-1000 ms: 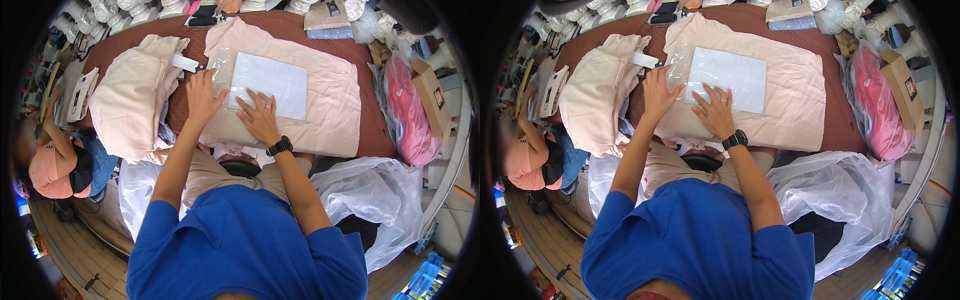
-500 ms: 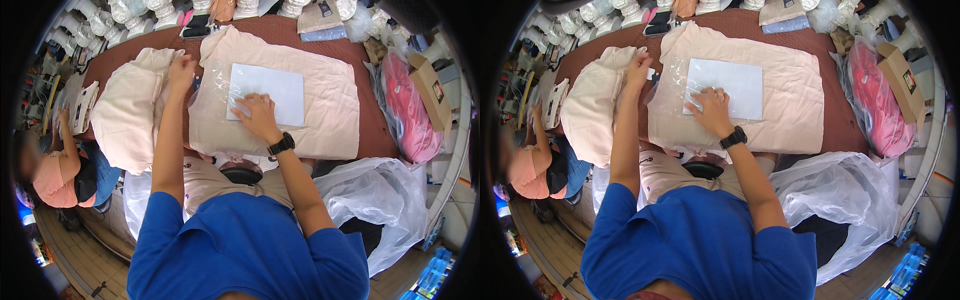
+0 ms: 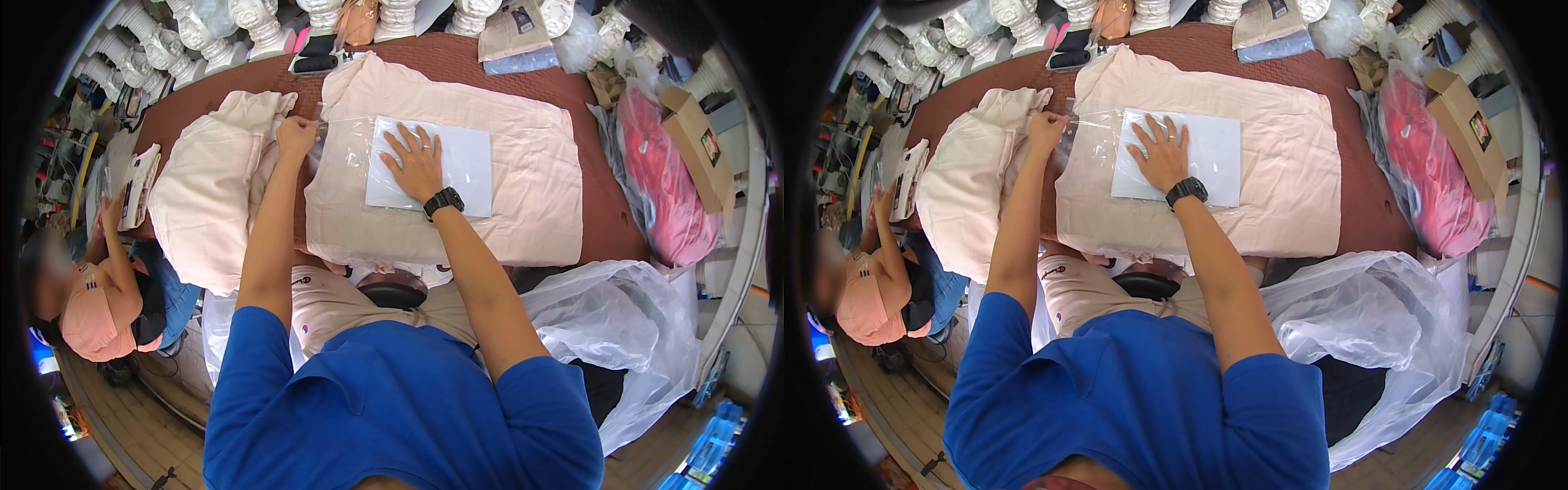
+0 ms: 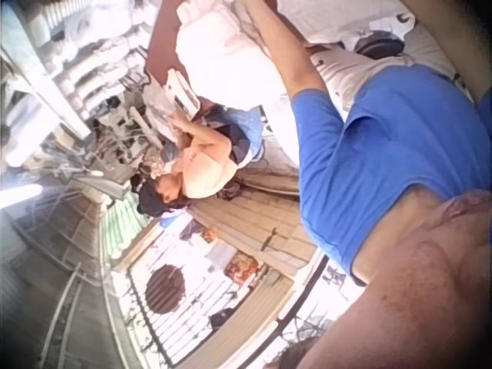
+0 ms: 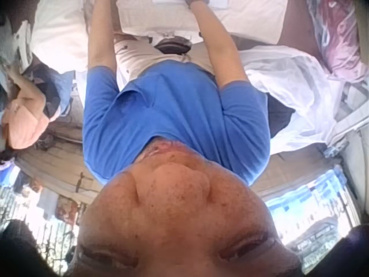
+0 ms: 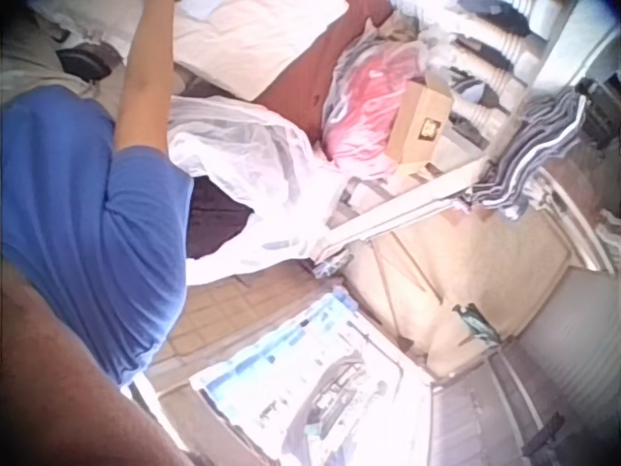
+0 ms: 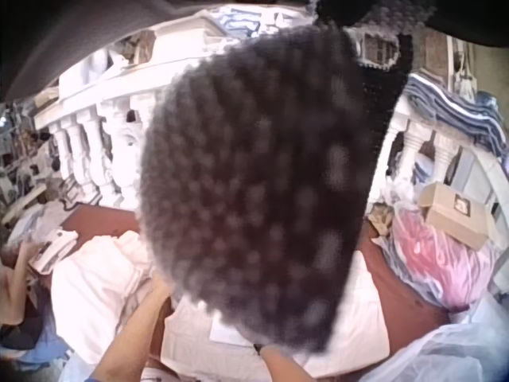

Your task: The person places a folded light-colored shirt into a clear plastic bag, seals the bag, and then folds another light-colored shirt using a flat template.

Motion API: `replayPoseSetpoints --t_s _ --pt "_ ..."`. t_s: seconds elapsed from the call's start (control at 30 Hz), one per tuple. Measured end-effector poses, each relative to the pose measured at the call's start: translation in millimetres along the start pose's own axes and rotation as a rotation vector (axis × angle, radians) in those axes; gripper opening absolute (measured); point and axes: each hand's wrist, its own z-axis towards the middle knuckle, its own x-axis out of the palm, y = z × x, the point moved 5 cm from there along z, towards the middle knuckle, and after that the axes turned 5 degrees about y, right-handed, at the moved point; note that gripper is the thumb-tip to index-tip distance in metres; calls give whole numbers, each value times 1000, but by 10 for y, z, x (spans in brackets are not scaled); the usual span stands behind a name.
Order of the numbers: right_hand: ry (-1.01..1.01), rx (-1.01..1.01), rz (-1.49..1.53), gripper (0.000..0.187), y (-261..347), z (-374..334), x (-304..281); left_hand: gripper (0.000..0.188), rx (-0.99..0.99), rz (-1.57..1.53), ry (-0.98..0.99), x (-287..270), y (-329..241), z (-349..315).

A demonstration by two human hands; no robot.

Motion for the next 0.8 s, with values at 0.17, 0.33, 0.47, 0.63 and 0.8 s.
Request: replayPoseSetpoints --t_s 0.17,0.33,0.47,0.63,0.8 --pt "-104 80 259 49 -211 96 -181 31 198 -42 -220 -180 -524 -292" --pt "-249 643 -127 55 -686 -212 -961 32 334 124 636 181 -646 -825" --pt "79 920 -178 51 -1085 -520 -897 39 161 186 678 295 -553 -663" --pt "-8 865 181 38 -1423 -606 -788 40 -214 -217 652 443 -483 -652" --pt "-225 772 458 23 -1498 -597 -800 35 -139 -498 681 473 -277 -678"
